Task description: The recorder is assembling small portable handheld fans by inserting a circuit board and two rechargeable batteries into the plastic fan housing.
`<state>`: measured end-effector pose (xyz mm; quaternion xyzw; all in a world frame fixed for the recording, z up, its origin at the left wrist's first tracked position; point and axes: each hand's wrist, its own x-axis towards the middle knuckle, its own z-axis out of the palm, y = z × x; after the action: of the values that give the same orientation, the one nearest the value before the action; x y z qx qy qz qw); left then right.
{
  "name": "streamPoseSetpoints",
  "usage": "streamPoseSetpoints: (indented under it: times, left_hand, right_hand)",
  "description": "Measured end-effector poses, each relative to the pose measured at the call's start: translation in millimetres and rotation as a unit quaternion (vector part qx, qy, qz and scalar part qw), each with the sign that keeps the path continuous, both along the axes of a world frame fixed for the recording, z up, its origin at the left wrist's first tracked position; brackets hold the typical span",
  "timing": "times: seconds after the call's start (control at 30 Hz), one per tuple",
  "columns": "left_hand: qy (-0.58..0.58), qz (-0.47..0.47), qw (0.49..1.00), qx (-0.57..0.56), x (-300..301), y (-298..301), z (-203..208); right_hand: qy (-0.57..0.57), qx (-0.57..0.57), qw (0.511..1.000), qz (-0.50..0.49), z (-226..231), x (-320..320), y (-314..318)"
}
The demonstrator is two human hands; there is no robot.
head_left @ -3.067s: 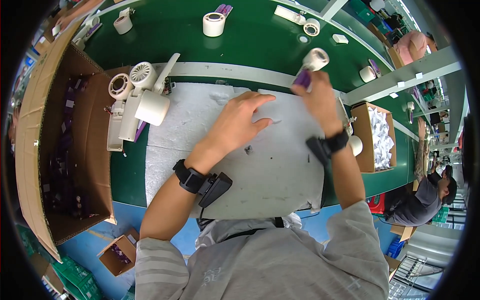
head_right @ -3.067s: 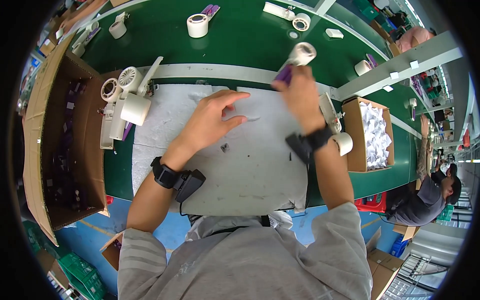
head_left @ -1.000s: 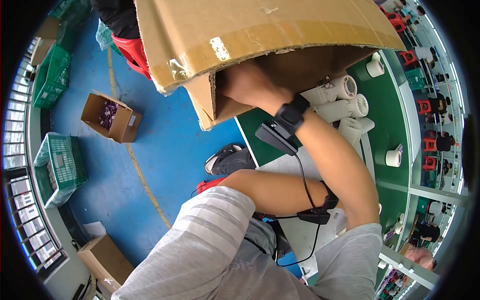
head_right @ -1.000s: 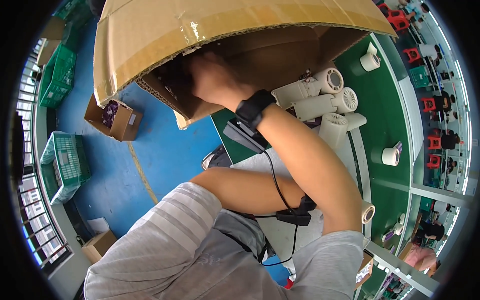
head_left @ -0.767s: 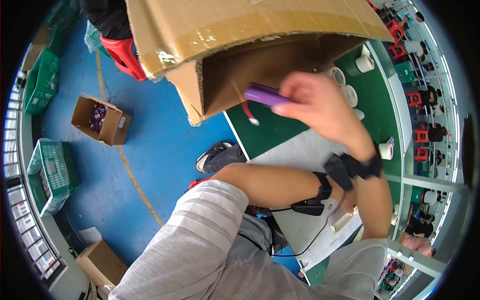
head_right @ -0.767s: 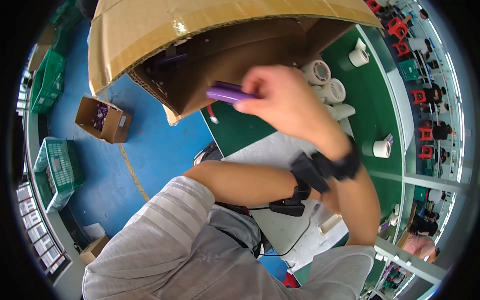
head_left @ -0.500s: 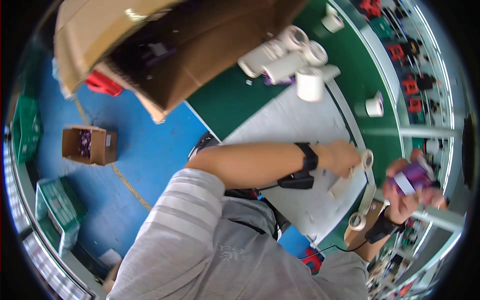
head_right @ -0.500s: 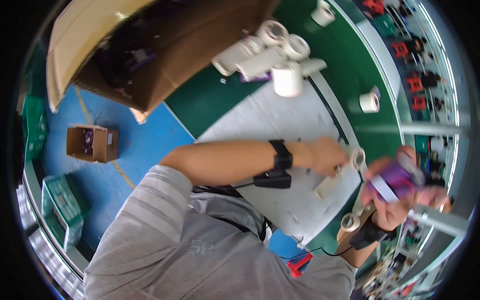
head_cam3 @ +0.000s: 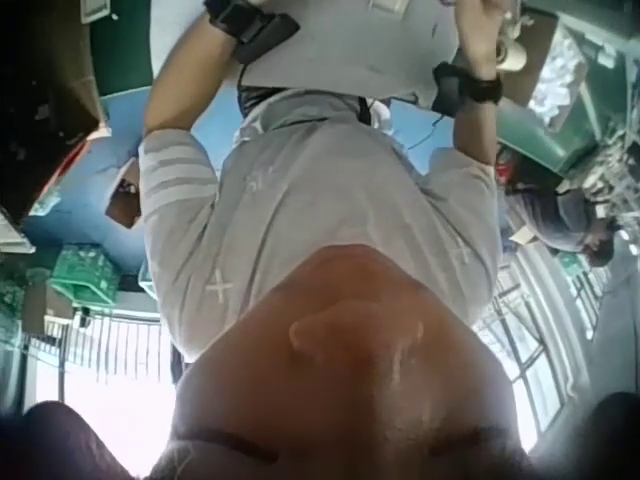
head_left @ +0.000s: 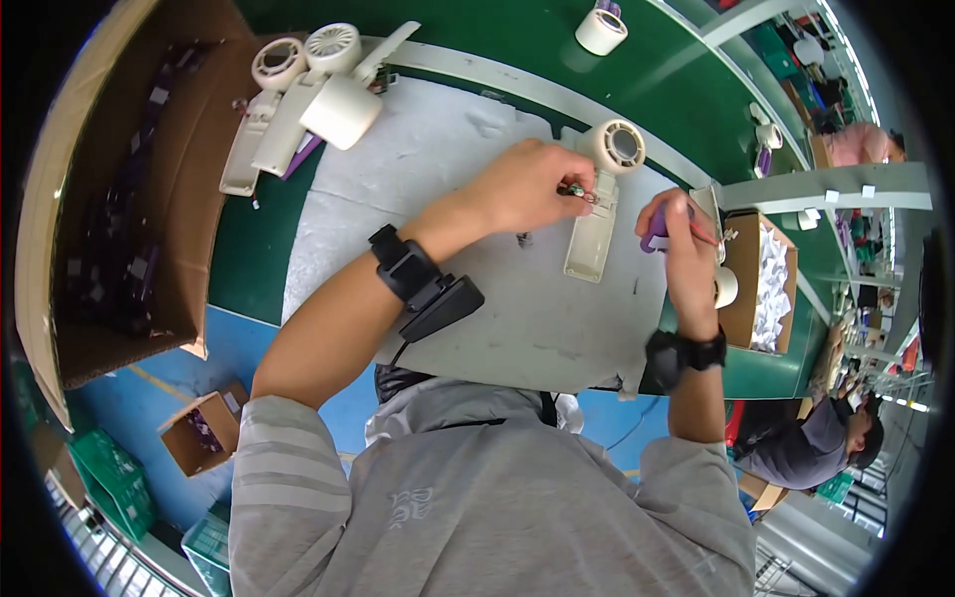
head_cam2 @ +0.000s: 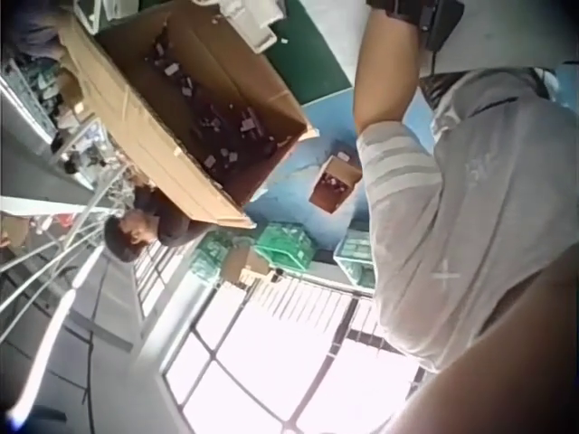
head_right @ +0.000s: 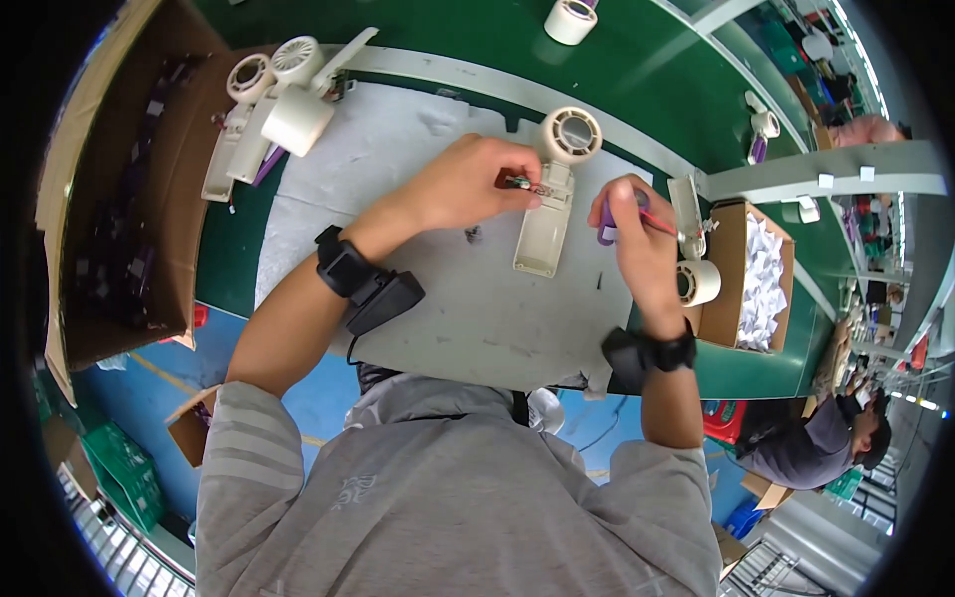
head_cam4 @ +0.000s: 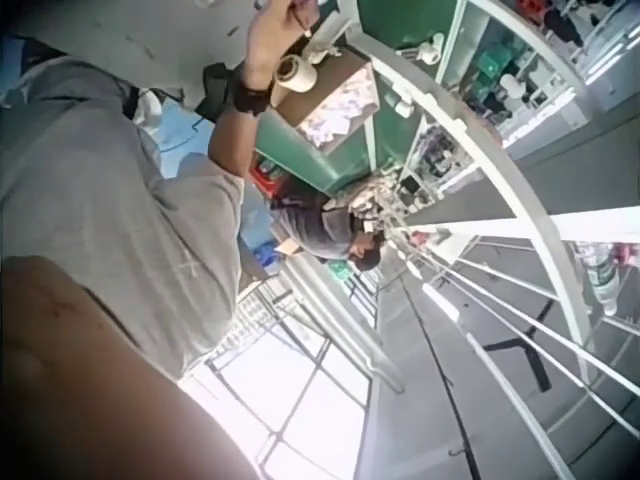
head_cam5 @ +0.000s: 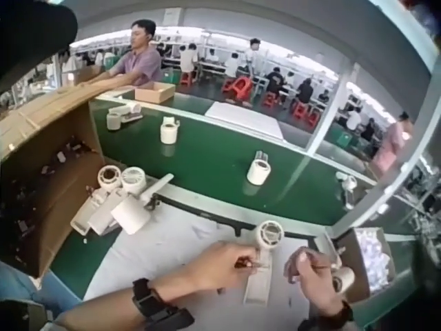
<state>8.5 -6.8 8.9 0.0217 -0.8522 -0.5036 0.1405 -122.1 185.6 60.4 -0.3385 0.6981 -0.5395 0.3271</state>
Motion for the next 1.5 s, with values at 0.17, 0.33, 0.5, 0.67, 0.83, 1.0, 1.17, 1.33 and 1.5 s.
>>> streamPoseSetpoints:
  times: [0.17, 0.33, 0.5, 0.67, 0.83, 1.0, 1.17, 1.33, 1.5]
  left_hand:
    - [-0.033, -0.03, 0.999, 0.009, 3.6, -0.7, 5.6]
    - [-0.024, -0.033, 0.999, 0.029, 4.8, -4.5, 10.9]
    - [-0.008, -0.038, 0.999, 0.004, 3.4, -2.7, 10.5]
    - [-0.032, -0.042, 0.998, 0.029, 4.9, -3.0, 12.2]
    - [-0.039, -0.05, 0.998, 0.01, 6.0, -3.6, 12.8]
    - [-0.035, -0.05, 0.998, -0.02, 6.7, -3.6, 14.2]
    - [-0.037, -0.029, 0.998, 0.04, 7.3, -4.8, 21.0]
    - [0.011, -0.027, 0.999, 0.02, 5.9, -8.5, 13.1]
    - [-0.073, -0.005, 0.997, 0.021, 7.8, -6.6, 19.2]
  right_hand:
    - [0.057, 0.002, 0.995, -0.082, -37.1, 0.6, -7.7]
    - [0.307, -0.013, 0.951, 0.009, -30.2, 20.1, -23.2]
    - [0.324, -0.036, 0.945, 0.013, -37.2, 24.7, -26.2]
    - [0.326, -0.016, 0.945, -0.016, -38.4, 25.2, -25.0]
    - [0.274, -0.012, 0.961, -0.03, -38.6, 29.1, -24.4]
    - [0.295, -0.007, 0.955, 0.006, -37.1, 26.1, -23.5]
    - [0.302, 0.004, 0.953, 0.023, -36.2, 26.3, -23.0]
    - [0.304, 0.019, 0.952, 0.029, -35.1, 26.2, -23.9]
    - [0.303, 0.027, 0.952, 0.021, -36.1, 26.9, -24.0]
